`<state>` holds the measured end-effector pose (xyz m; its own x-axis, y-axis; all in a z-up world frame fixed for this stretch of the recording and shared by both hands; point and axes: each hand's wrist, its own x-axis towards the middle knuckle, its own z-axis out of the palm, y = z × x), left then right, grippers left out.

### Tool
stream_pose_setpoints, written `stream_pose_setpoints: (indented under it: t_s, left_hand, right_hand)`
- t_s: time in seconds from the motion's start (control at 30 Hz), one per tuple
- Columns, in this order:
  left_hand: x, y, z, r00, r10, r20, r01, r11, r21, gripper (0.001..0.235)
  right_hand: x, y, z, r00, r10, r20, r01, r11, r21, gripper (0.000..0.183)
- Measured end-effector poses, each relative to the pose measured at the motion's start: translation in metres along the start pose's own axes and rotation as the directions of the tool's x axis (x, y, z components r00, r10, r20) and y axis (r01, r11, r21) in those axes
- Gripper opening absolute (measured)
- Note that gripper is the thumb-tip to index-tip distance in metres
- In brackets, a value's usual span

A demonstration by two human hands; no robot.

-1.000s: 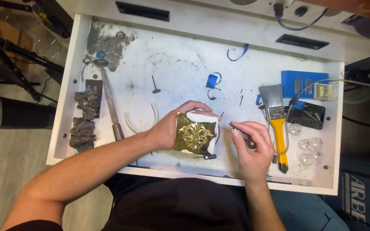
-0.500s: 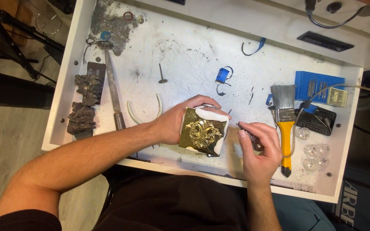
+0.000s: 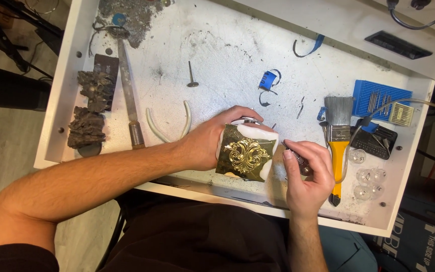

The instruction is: Engraving a decorative pattern onto a small metal plate using a hand-held engraving tool at a specialized workbench.

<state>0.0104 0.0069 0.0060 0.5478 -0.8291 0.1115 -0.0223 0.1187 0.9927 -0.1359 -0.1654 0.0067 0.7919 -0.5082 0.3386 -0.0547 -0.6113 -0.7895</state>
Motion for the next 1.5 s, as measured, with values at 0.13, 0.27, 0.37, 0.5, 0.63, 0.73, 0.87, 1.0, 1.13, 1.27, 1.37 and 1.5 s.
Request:
stream_pose_setpoints:
  t_s: [0.13,0.27,0.37,0.5,0.63,0.73,0.87,1.0,1.13,1.27,1.37,1.5]
  left_hand:
    - [-0.003,0.015,0.003,0.996,-0.088,0.005,0.088,0.994,0.064,0.068]
    - [-0.002,0.017,0.004,0.996,-0.091,-0.001,0.091,0.989,0.119,0.07]
    - [-0.002,0.015,0.006,0.996,-0.089,-0.022,0.091,0.987,0.136,0.069]
    - [-0.001,0.023,0.004,0.995,-0.1,-0.018,0.101,0.984,0.144,0.069]
    - [0.001,0.028,0.007,0.995,-0.09,-0.039,0.094,0.987,0.131,0.064]
    - [-0.002,0.016,0.007,0.994,-0.082,-0.079,0.094,0.98,0.173,0.065]
    - [-0.004,0.015,0.009,0.991,-0.086,-0.101,0.102,0.98,0.169,0.064]
    - [-0.005,0.006,0.012,0.991,0.0,-0.132,0.025,0.982,0.186,0.054]
    - [-0.003,0.009,0.015,0.985,0.007,-0.17,0.022,0.986,0.166,0.052]
    - [-0.001,-0.002,0.013,0.988,0.059,-0.146,-0.019,0.966,0.256,0.048]
    - [-0.003,-0.002,0.013,0.992,0.016,-0.122,0.006,0.985,0.173,0.059]
    - [0.0,-0.011,0.011,0.992,0.073,-0.101,-0.058,0.988,0.146,0.062]
  right_hand:
    - [0.0,0.001,0.0,1.0,-0.018,0.005,0.018,1.0,0.016,0.011]
    - [-0.001,0.003,-0.001,0.999,-0.033,0.006,0.033,0.999,0.007,0.011]
    - [-0.001,0.003,0.0,0.999,-0.042,-0.002,0.042,0.999,0.012,0.011]
    - [0.0,0.002,0.0,1.0,-0.028,-0.001,0.028,1.0,0.009,0.011]
    - [0.0,0.003,0.0,0.999,-0.035,-0.007,0.035,0.999,0.02,0.011]
    - [-0.001,0.005,-0.001,0.999,-0.044,-0.002,0.044,0.999,0.007,0.013]
    - [-0.001,0.003,-0.001,0.999,-0.052,0.003,0.052,0.998,0.019,0.011]
    - [-0.003,0.004,-0.001,0.999,-0.043,0.002,0.043,0.999,0.021,0.011]
    - [-0.001,0.0,0.0,0.999,-0.052,-0.005,0.052,0.998,0.027,0.011]
    - [-0.003,0.006,-0.002,0.999,-0.053,-0.012,0.053,0.998,0.023,0.011]
    - [-0.005,0.006,-0.003,0.999,-0.043,-0.007,0.044,0.999,0.023,0.01]
    - [-0.004,0.006,-0.004,0.999,-0.047,-0.012,0.048,0.998,0.032,0.01]
